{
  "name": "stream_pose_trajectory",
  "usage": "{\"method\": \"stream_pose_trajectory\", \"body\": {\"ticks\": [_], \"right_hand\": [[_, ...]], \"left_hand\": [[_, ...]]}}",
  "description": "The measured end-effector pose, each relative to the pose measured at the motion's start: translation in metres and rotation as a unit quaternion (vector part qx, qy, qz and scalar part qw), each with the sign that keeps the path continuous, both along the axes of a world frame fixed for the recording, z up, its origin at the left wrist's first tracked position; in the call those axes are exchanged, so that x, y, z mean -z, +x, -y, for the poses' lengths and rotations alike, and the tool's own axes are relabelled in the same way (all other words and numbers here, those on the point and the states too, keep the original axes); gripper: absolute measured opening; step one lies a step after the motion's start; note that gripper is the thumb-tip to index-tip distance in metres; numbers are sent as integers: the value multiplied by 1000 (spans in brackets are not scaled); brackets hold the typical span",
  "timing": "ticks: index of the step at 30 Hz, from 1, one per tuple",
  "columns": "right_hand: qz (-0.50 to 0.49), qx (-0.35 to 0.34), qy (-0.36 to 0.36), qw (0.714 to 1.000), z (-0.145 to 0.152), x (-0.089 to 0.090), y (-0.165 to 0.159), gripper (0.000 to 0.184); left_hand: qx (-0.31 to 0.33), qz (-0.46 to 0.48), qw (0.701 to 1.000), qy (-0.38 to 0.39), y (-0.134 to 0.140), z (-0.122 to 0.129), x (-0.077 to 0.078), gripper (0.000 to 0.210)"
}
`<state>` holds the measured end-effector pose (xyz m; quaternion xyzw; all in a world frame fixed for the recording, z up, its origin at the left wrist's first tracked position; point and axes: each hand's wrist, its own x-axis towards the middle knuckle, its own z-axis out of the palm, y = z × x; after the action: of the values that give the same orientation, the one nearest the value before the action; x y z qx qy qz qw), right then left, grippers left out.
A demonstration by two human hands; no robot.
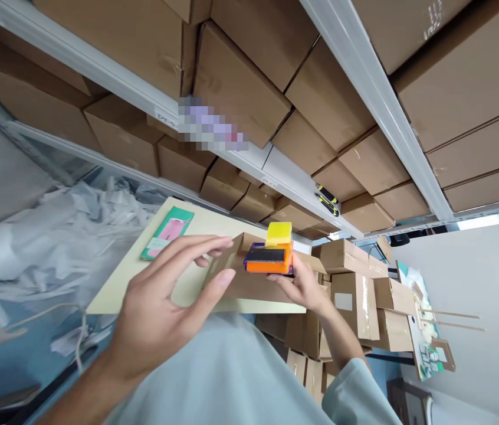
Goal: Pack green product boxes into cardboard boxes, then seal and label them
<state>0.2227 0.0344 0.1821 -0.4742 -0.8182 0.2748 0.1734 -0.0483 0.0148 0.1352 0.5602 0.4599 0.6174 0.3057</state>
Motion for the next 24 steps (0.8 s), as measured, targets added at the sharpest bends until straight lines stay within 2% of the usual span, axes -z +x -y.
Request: {"method": "stream_pose_trajectory", "body": {"ticks": [3, 6, 10, 14, 19, 22, 24], "right_hand": [[67, -47, 45, 996, 0, -8, 1, 11], [88, -83, 80, 989, 3, -13, -2, 11], [105, -108, 103, 983, 9, -19, -6, 4], [123, -125, 113, 978, 16, -22, -9, 5], [141, -120, 75, 980, 28, -21, -10, 14], [148, -117, 29, 982, 38, -21, -14, 22], [153, -116, 1, 981, 47, -25, -16, 25]], "left_hand": [[16, -30, 999, 26, -13, -11, -9, 23], [35, -51, 996, 58, -18, -18, -9, 20], [82, -59, 992, 78, -25, -16, -6, 17], [116, -61, 986, 103, -31, -9, -10, 19], [94, -67, 981, 159, -32, 3, -20, 21], [100, -87, 981, 139, -27, 12, -19, 22], [107, -85, 986, 96, -23, 19, -11, 22]]}}
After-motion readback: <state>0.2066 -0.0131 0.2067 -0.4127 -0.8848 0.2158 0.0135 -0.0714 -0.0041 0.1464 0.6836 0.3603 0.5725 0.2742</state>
